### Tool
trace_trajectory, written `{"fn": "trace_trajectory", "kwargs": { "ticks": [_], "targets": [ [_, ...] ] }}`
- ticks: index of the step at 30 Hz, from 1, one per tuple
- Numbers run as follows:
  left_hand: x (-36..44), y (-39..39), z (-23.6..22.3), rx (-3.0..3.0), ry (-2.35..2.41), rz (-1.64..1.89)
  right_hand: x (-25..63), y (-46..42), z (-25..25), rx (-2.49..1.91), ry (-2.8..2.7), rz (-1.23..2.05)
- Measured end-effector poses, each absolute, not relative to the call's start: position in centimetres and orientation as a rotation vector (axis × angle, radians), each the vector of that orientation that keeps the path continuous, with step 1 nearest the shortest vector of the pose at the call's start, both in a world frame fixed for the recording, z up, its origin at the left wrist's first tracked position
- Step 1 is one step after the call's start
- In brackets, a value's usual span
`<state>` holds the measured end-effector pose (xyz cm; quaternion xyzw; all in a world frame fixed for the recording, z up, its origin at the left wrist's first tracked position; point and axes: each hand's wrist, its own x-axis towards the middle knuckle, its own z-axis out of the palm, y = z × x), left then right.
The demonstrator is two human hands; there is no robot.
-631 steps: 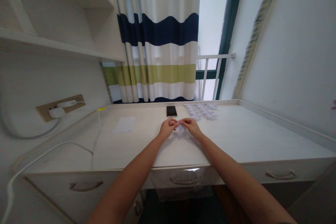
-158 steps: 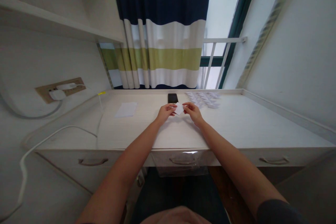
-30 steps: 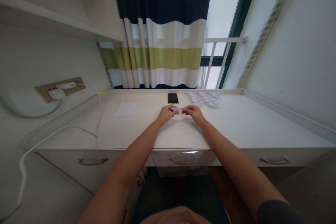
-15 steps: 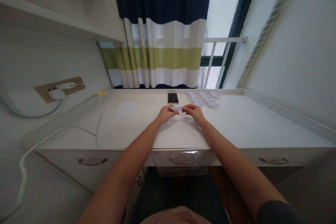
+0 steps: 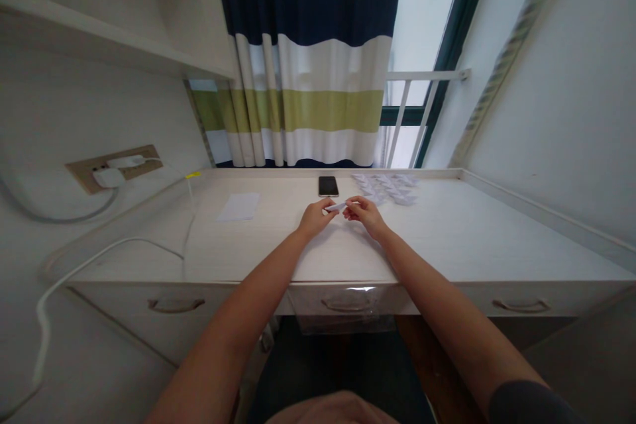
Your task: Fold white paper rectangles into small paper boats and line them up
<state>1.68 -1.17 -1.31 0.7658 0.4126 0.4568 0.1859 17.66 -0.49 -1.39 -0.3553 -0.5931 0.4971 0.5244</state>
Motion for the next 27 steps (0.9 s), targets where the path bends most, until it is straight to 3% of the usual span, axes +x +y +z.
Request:
{"fn": "trace_trajectory", "kwargs": {
  "ticks": [12,27],
  "targets": [
    [2.3,-0.9,-1.8,1.783,0.957,1.127,17.7,-0.1,-1.7,-0.83,-1.436,1.095],
    [2.2,0.0,-2.7,1.72,0.955,1.178,17.7,0.0,-2.0,-0.806,-1.643,0.966]
  ]
}}
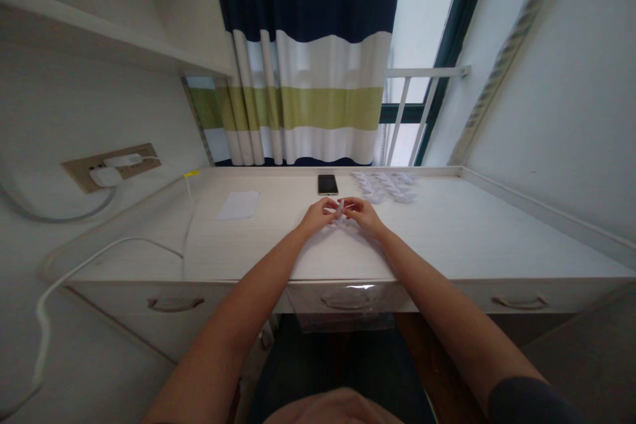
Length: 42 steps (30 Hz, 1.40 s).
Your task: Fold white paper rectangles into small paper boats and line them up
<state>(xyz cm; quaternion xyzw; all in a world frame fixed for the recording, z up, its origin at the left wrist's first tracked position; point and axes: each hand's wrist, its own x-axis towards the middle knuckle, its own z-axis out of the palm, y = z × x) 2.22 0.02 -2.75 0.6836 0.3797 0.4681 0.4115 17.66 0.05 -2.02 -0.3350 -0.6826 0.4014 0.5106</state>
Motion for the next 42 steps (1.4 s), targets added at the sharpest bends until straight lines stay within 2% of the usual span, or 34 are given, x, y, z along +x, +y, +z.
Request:
{"fn": "trace_trajectory", "kwargs": {
  "ticks": [12,29,42],
  "targets": [
    [2.4,-0.7,-1.8,1.546,0.923,1.201,17.6,0.5,-2.5,-0.823,-1.632,0.98],
    [2.0,-0.4,-1.7,1.112,0.754,1.187,17.9,1.0,-3.0,-0.732,-1.822,0.532],
    [2.2,-0.3,-2.3,1.158,0.869,1.123,17.9,0.6,-2.7,-0.766,-1.787,0.578]
  ]
}}
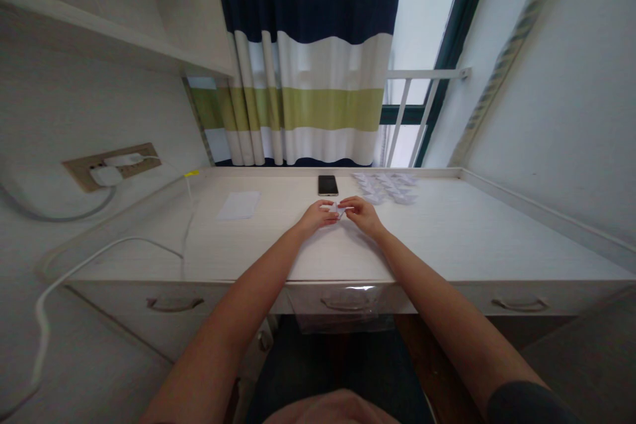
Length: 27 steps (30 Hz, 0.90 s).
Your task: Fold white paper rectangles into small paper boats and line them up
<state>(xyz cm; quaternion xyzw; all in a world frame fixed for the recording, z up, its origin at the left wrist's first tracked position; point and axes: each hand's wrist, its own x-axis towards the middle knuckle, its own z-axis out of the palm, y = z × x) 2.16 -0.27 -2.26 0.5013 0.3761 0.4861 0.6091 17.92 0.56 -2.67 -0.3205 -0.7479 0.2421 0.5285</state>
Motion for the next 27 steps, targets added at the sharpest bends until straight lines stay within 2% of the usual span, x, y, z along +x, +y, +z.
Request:
{"fn": "trace_trajectory", "kwargs": {
  "ticks": [5,17,27],
  "targets": [
    [2.2,0.2,-2.7,1.311,0.894,1.153,17.6,0.5,-2.5,-0.866,-1.727,0.777],
    [2.6,-0.3,-2.4,1.371,0.9,1.027,17.8,-0.4,-1.4,-0.993,-1.781,0.868],
    [2.3,-0.6,-1.8,1.463,0.893,1.049,17.7,-0.1,-1.8,-0.897,-1.71,1.02]
  ]
}}
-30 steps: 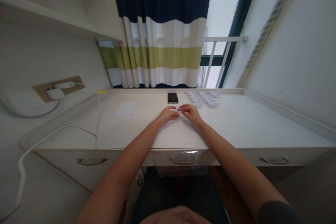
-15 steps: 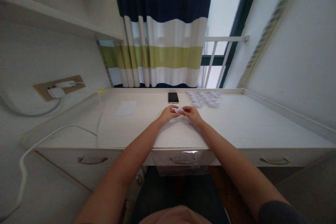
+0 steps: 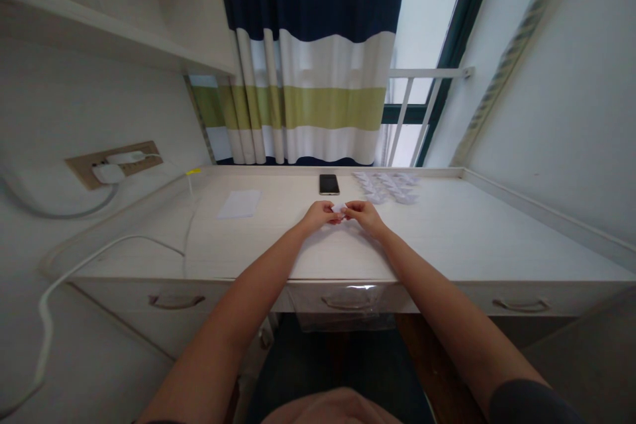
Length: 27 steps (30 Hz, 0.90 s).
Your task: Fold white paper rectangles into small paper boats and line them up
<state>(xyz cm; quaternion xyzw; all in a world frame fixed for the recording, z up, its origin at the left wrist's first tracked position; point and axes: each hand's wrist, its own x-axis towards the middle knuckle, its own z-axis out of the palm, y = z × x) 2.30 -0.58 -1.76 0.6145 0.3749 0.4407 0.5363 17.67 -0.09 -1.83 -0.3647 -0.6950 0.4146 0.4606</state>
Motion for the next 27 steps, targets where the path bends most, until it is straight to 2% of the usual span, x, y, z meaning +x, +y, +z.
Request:
{"fn": "trace_trajectory", "kwargs": {
  "ticks": [14,21,27],
  "targets": [
    [2.36,-0.3,-2.37,1.484,0.885,0.93,17.65,-0.28,-1.72,-0.917,-1.683,1.014],
    [2.18,-0.84,-1.83,1.545,0.784,0.927,17.86,-0.74,-1.61,-0.805,-1.552,1.281],
    [2.4,-1.0,-1.83,1.573,0.847,0.893,17.79,-0.54,-1.67,-0.857,-1.575,1.205]
  ]
}}
